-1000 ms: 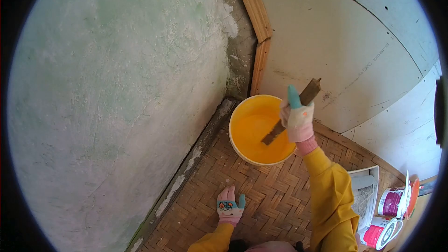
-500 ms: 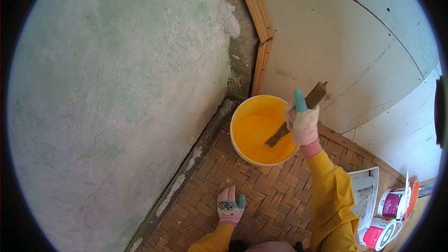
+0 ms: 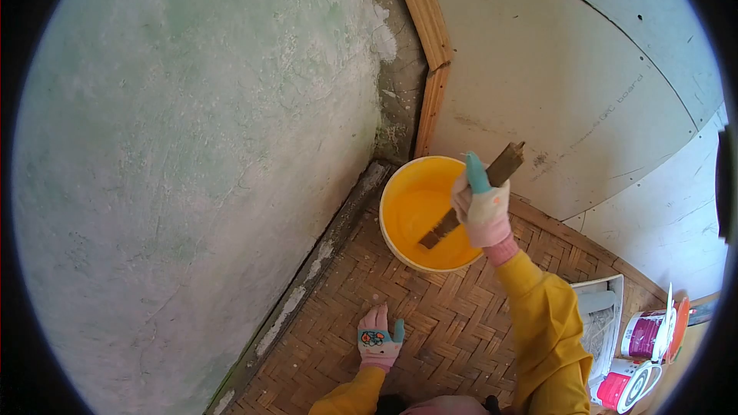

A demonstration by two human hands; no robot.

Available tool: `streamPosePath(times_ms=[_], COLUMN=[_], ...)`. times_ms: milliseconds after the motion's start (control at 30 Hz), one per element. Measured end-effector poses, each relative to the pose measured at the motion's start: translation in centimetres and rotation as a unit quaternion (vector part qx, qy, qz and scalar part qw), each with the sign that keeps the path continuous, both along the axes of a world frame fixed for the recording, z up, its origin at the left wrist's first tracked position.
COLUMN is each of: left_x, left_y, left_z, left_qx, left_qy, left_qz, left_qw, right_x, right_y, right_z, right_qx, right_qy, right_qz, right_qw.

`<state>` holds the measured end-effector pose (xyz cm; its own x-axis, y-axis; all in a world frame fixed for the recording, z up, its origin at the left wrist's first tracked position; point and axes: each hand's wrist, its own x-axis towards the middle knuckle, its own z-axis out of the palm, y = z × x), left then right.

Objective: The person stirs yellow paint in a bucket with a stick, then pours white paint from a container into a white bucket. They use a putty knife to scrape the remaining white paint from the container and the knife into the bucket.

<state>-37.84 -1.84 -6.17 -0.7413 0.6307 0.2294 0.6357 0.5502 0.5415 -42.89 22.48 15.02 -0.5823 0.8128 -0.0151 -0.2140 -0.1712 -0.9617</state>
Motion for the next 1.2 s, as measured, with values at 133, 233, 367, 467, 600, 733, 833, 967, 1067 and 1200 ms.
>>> streamPosePath(times_ms=[133, 233, 367, 467, 600, 733, 833, 967, 1067, 1200], left_x=[-0.1, 0.0, -0.1, 0.0, -0.2, -0.1, -0.1, -0.2, -0.2, -0.2], left_y=[0.0, -0.1, 0.0, 0.0, -0.1, 0.0, -0.1, -0.1, -0.1, 0.0], left_z=[0.3, 0.2, 0.2, 0.2, 0.1, 0.1, 0.5, 0.0, 0.2, 0.2], left_qx=[-0.007, -0.017, -0.005, -0.007, -0.003, 0.005, -0.008, -0.006, -0.009, -0.008], left_qy=[-0.004, -0.009, -0.003, 0.002, -0.007, -0.001, -0.005, 0.0, -0.008, -0.005], left_qz=[0.002, 0.0, 0.0, 0.004, -0.001, 0.002, 0.0, -0.001, -0.003, 0.002], left_qw=[1.0, 1.0, 1.0, 1.0, 1.0, 1.0, 1.0, 1.0, 1.0, 1.0], right_x=[-0.1, -2.3, -2.7, -1.4, -0.2, -1.9, -3.0, -1.2, -0.5, -1.0], right_y=[2.3, 2.7, 1.1, -0.2, 1.6, 2.5, 1.1, -0.9, 0.2, 1.7], right_z=[1.2, 0.5, -0.7, 0.1, 1.2, 0.9, -0.5, 0.8, 1.3, -0.3], right_qx=[0.067, 0.072, 0.043, -0.005, 0.035, 0.071, 0.05, 0.019, 0.077, 0.073], right_qy=[-0.045, 0.039, 0.075, 0.107, -0.059, 0.022, 0.076, -0.005, -0.027, 0.036], right_qz=[-0.052, -0.098, -0.068, 0.04, -0.022, -0.076, -0.069, 0.021, -0.04, -0.054], right_qw=[0.995, 0.992, 0.994, 0.993, 0.997, 0.994, 0.993, 1.0, 0.996, 0.995])
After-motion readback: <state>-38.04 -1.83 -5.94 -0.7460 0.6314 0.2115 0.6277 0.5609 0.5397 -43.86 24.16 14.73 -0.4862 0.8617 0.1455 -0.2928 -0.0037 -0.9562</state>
